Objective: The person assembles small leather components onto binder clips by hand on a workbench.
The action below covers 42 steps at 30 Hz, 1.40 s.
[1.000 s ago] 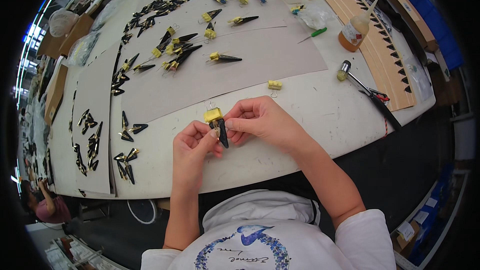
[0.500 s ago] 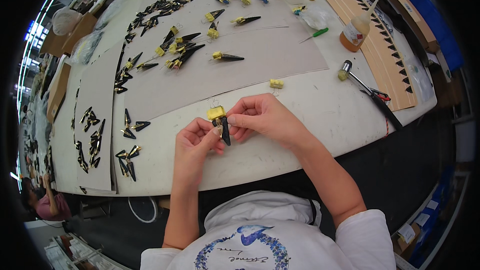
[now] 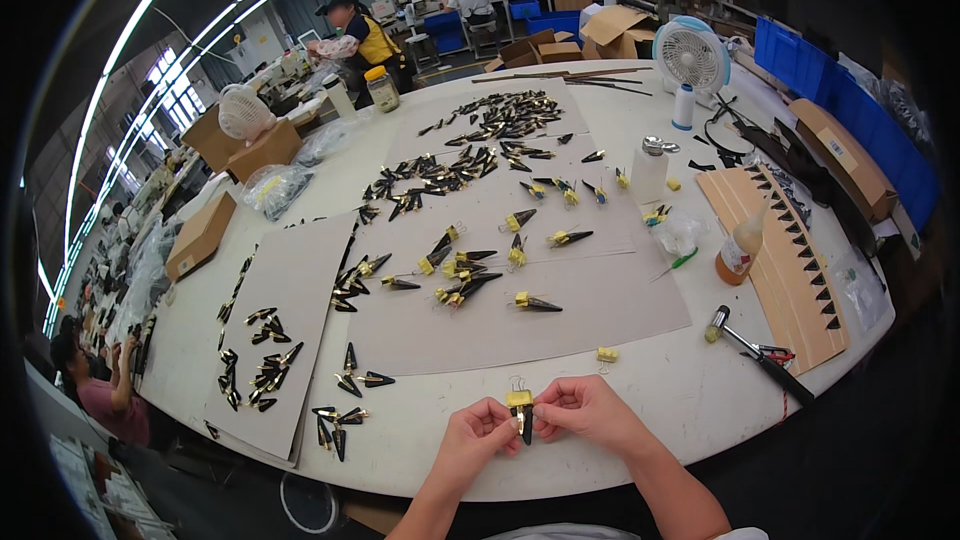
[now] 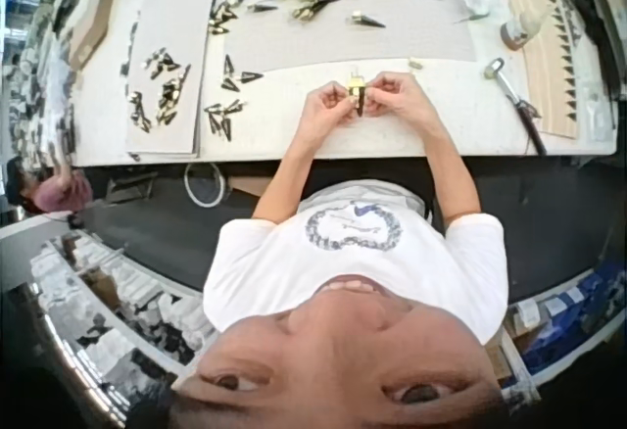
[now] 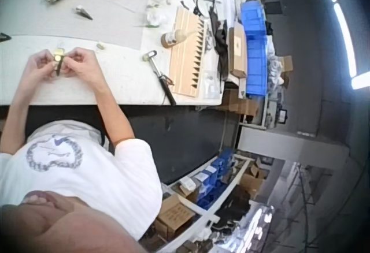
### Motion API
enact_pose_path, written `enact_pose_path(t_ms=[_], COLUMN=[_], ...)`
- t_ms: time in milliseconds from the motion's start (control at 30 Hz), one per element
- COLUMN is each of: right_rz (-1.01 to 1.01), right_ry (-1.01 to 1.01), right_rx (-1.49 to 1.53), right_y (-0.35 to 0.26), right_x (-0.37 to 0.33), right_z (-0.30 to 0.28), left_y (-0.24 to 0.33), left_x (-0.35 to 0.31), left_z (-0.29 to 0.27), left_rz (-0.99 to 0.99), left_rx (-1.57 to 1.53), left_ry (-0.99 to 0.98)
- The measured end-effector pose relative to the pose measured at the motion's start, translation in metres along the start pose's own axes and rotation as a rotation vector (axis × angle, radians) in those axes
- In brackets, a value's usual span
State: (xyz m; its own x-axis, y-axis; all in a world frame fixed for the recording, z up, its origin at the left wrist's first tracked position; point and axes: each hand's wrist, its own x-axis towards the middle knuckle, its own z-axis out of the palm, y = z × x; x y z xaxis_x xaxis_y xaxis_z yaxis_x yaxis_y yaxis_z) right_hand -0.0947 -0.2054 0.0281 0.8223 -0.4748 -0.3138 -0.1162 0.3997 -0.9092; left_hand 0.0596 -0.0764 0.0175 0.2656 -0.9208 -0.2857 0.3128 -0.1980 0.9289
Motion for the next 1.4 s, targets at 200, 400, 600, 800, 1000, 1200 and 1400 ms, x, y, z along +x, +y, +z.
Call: enact_pose_path(t_ms=[200,400,600,800,1000,1200,1400], right_rz=[0.037,0.060,0.081,-0.076,-0.130,-0.170,-0.174], right_ry=[-0.005,-0.086,-0.203,-0.118,0.016,0.061,0.175], right_rx=[0.000,-0.046,-0.055,-0.051,0.161,0.220,0.223], right_y=[-0.005,-0.005,-0.005,0.004,0.015,0.023,0.029], right_x=[0.004,-0.001,-0.001,-0.019,-0.030,-0.048,-0.060], right_z=[-0.005,0.000,0.002,0.036,0.054,0.065,0.068], left_y=[0.008,-0.002,-0.004,-0.011,-0.008,-0.010,-0.021], left_x=[0.004,-0.010,-0.033,-0.036,-0.035,-0.038,-0.042], left_z=[0.000,-0.004,-0.004,0.008,-0.004,-0.018,0.001], left_rz=[-0.022,-0.014,0.026,0.149,0.096,-0.155,0.037], left_rx=[0.007,-0.025,-0.072,-0.190,-0.314,-0.533,-0.309], left_ry=[-0.035,-0.002,0.063,0.188,-0.014,-0.334,-0.141])
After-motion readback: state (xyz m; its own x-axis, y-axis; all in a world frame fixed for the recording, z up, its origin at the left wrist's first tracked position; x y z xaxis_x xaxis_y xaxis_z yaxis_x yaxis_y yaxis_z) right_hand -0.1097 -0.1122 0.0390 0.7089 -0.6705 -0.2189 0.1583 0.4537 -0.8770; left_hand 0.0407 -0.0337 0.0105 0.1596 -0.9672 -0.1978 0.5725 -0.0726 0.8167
